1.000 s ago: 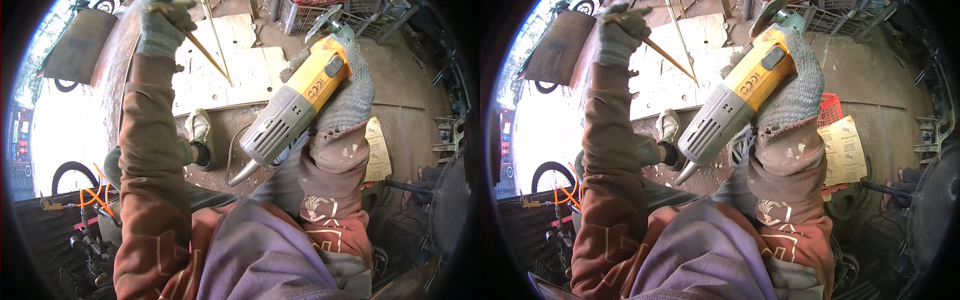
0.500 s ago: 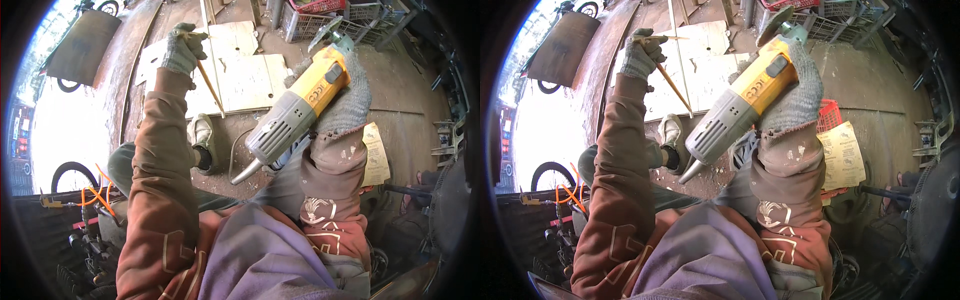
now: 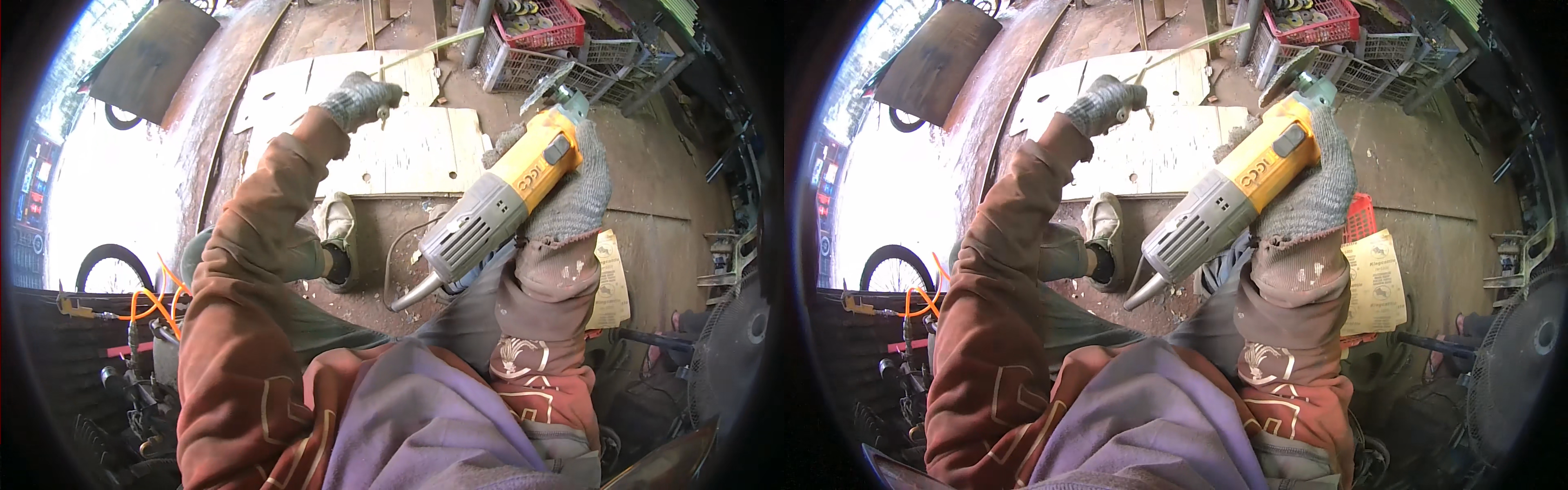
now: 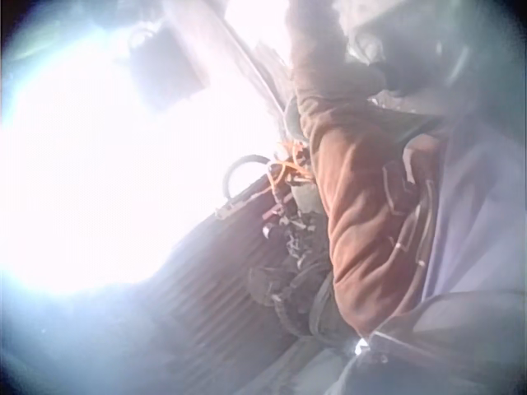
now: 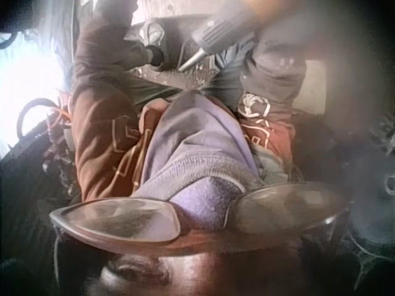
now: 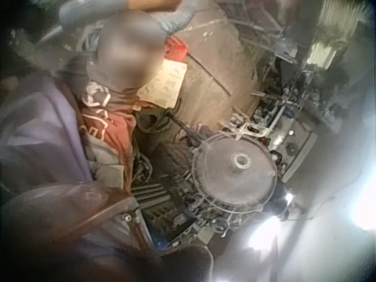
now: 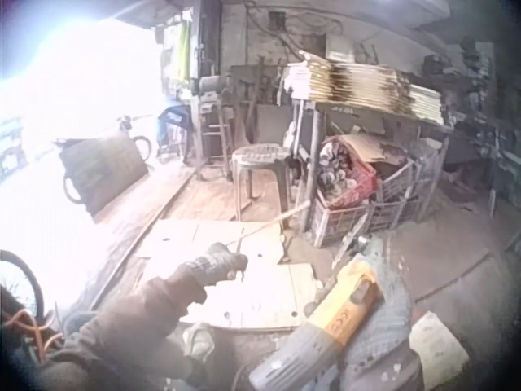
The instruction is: The person uses an angle grinder to smooth the joints of a triangular metal frame while sitting on a floor covered with cardboard.
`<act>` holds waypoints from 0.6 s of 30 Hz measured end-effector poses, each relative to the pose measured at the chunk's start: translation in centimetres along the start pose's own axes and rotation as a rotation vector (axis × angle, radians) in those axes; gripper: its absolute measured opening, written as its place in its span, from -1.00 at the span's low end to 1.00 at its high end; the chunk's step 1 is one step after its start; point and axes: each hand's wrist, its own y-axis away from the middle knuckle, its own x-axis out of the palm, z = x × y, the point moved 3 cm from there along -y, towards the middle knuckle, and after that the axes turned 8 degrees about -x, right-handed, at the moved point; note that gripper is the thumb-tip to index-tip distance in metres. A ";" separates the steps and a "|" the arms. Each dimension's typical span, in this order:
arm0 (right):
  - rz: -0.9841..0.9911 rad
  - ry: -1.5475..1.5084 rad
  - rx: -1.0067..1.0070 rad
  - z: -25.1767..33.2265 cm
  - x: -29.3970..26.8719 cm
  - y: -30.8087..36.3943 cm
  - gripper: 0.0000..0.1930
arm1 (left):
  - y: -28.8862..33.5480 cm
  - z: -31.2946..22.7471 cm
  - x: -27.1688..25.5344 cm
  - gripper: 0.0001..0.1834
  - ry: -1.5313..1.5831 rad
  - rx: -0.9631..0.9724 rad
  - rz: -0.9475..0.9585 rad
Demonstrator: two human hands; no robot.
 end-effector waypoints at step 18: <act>-0.112 0.016 0.050 0.2 0.2 1.1 -0.41 | -0.7 4.1 5.0 -0.39 -0.316 0.101 0.053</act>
